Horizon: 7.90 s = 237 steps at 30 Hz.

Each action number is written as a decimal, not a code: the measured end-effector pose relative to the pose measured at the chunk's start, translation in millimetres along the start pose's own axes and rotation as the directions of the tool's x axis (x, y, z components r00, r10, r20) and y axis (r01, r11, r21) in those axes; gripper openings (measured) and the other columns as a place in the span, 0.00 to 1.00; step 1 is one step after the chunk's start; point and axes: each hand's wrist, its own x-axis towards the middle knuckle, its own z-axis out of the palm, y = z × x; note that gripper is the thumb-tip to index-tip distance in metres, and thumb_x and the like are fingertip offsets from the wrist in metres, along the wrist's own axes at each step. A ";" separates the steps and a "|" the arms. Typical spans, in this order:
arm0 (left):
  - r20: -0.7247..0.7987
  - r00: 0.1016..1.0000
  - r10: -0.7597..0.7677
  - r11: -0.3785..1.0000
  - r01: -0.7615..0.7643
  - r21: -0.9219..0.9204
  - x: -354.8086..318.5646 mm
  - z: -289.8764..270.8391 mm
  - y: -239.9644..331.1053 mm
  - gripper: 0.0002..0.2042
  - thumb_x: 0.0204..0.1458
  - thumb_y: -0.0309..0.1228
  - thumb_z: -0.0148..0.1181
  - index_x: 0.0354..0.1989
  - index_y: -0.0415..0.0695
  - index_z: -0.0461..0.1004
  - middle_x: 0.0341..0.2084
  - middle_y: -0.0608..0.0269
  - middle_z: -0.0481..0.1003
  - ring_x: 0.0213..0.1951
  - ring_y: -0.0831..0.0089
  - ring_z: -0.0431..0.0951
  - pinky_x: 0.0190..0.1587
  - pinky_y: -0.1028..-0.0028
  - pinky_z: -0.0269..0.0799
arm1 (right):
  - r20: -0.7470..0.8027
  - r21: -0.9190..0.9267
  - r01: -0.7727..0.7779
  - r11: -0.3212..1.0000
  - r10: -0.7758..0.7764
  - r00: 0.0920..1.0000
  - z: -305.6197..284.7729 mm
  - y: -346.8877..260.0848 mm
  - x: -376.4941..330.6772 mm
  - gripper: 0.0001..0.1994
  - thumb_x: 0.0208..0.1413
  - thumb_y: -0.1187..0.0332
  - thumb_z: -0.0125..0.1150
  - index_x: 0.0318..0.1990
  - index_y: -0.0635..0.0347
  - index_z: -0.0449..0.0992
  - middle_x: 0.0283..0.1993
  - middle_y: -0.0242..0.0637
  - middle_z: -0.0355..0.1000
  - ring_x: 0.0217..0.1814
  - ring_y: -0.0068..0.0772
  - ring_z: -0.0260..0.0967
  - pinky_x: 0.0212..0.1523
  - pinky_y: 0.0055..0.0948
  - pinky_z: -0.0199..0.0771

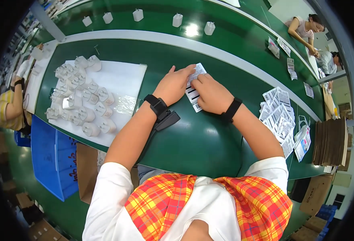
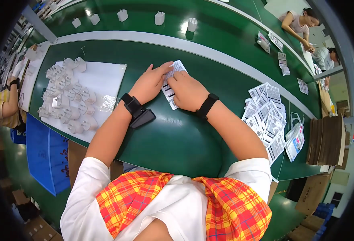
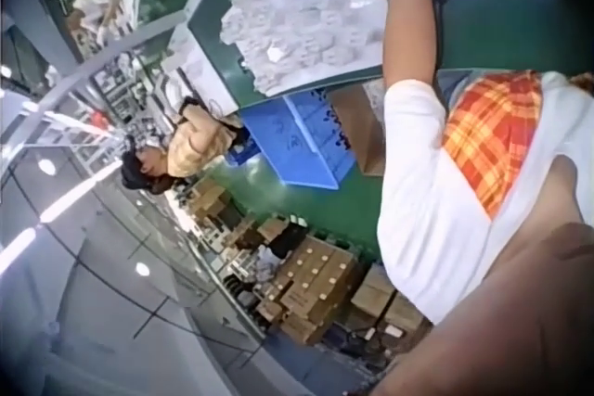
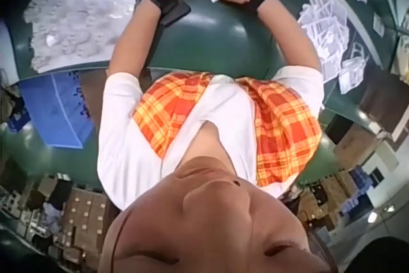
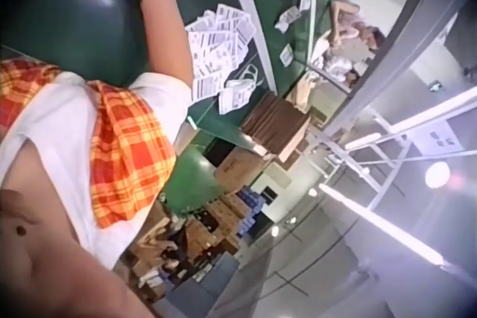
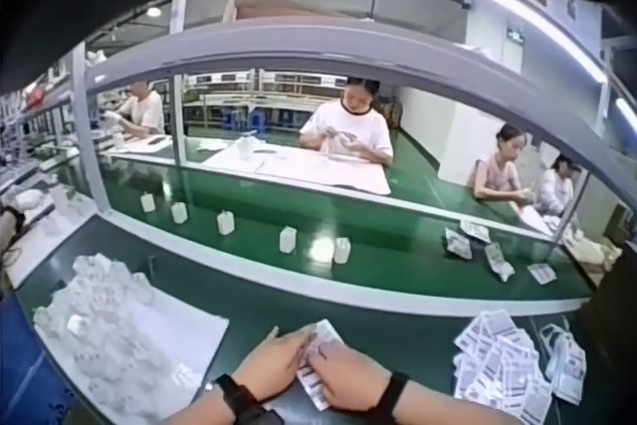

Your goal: Packing small white plastic components into individual labeled plastic bags at an assembly station.

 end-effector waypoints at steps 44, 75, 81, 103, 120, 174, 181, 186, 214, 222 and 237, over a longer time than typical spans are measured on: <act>-0.184 0.983 0.013 0.995 0.005 0.100 -7.4 5.7 4.5 0.21 0.52 0.30 0.51 0.55 0.42 0.71 0.61 0.47 0.65 0.63 0.53 0.62 0.63 0.56 0.57 | -0.125 -0.190 -0.033 0.981 0.009 0.992 -9.4 -33.0 -21.8 0.30 0.42 0.71 0.69 0.55 0.61 0.64 0.54 0.45 0.67 0.56 0.41 0.67 0.54 0.33 0.68; -0.213 0.952 -0.219 0.749 0.024 -0.662 -11.7 6.8 27.3 0.15 0.58 0.37 0.57 0.43 0.35 0.76 0.32 0.62 0.78 0.35 0.77 0.75 0.38 0.76 0.71 | 0.149 0.859 -0.394 0.328 0.576 0.804 -32.0 -14.8 -23.1 0.16 0.61 0.64 0.57 0.51 0.66 0.71 0.36 0.32 0.72 0.31 0.18 0.68 0.28 0.17 0.66; -0.030 0.921 -0.388 0.572 0.215 -0.791 -7.7 8.2 21.2 0.18 0.61 0.40 0.55 0.42 0.32 0.75 0.31 0.64 0.77 0.35 0.83 0.74 0.37 0.78 0.70 | 0.188 0.823 -0.447 0.350 0.575 0.796 -9.3 -2.1 -19.5 0.14 0.64 0.62 0.53 0.44 0.66 0.74 0.32 0.28 0.71 0.27 0.16 0.64 0.26 0.16 0.61; 0.089 0.983 0.159 0.957 -0.176 0.229 -19.5 4.9 19.2 0.16 0.50 0.26 0.57 0.47 0.56 0.79 0.49 0.76 0.75 0.53 0.63 0.66 0.57 0.60 0.53 | -0.100 -0.379 -0.103 0.919 0.070 0.993 -20.8 -41.0 -37.1 0.12 0.46 0.78 0.56 0.40 0.61 0.79 0.43 0.40 0.76 0.53 0.46 0.68 0.56 0.50 0.61; 0.079 0.991 0.109 0.972 -0.123 0.201 -22.9 3.5 14.9 0.16 0.47 0.30 0.62 0.46 0.55 0.79 0.50 0.75 0.74 0.57 0.63 0.65 0.58 0.58 0.53 | -0.043 -0.090 -0.167 0.982 0.164 0.986 22.6 -28.7 -20.8 0.02 0.49 0.76 0.58 0.30 0.65 0.72 0.32 0.44 0.70 0.38 0.49 0.69 0.40 0.44 0.69; -0.007 0.991 0.131 0.968 -0.127 0.216 -22.9 1.9 31.0 0.17 0.42 0.38 0.67 0.42 0.51 0.74 0.34 0.65 0.77 0.45 0.65 0.70 0.59 0.59 0.53 | 0.047 0.156 -0.417 0.895 0.415 0.909 -38.3 -1.5 -83.3 0.17 0.41 0.82 0.43 0.42 0.63 0.64 0.50 0.43 0.75 0.50 0.51 0.66 0.56 0.37 0.62; 0.003 0.992 0.128 0.963 -0.125 0.240 -23.3 6.7 41.9 0.19 0.42 0.40 0.67 0.43 0.51 0.72 0.31 0.64 0.76 0.44 0.65 0.71 0.59 0.56 0.55 | -0.109 0.020 -0.457 0.889 0.457 0.883 -27.3 -17.3 -100.7 0.14 0.44 0.79 0.49 0.42 0.63 0.65 0.46 0.43 0.77 0.47 0.51 0.68 0.52 0.38 0.66; -0.043 0.978 0.202 0.932 -0.179 0.315 -20.6 13.6 50.9 0.19 0.41 0.40 0.68 0.42 0.50 0.72 0.30 0.65 0.76 0.43 0.64 0.71 0.58 0.54 0.55 | -0.246 -0.007 -0.453 0.891 0.438 0.865 -20.8 -18.7 -100.7 0.13 0.46 0.73 0.59 0.40 0.61 0.66 0.39 0.40 0.77 0.40 0.46 0.70 0.47 0.38 0.67; -0.138 0.973 0.187 0.913 -0.120 0.391 -15.1 23.4 42.1 0.12 0.46 0.35 0.61 0.41 0.52 0.74 0.40 0.64 0.69 0.47 0.61 0.68 0.50 0.59 0.58 | -0.567 0.191 -0.754 0.628 0.698 0.437 -92.4 139.6 -109.7 0.22 0.50 0.64 0.68 0.49 0.62 0.67 0.38 0.44 0.75 0.37 0.38 0.74 0.39 0.32 0.74; -0.086 0.976 0.200 0.917 -0.156 0.368 -18.4 18.5 33.4 0.14 0.48 0.35 0.60 0.44 0.52 0.74 0.44 0.61 0.68 0.49 0.59 0.67 0.53 0.58 0.57 | -0.416 -0.121 -0.877 0.465 0.778 0.470 -169.7 73.8 -298.7 0.13 0.50 0.67 0.66 0.41 0.61 0.75 0.38 0.39 0.78 0.39 0.38 0.75 0.41 0.31 0.74; -0.134 0.956 0.260 0.931 -0.212 0.297 -11.0 15.0 36.5 0.14 0.51 0.32 0.58 0.46 0.49 0.73 0.46 0.61 0.70 0.51 0.58 0.67 0.55 0.57 0.56 | -0.507 0.036 -0.699 0.715 0.615 0.603 -122.6 -47.4 -264.6 0.15 0.50 0.77 0.60 0.47 0.65 0.71 0.42 0.44 0.72 0.43 0.42 0.72 0.43 0.32 0.71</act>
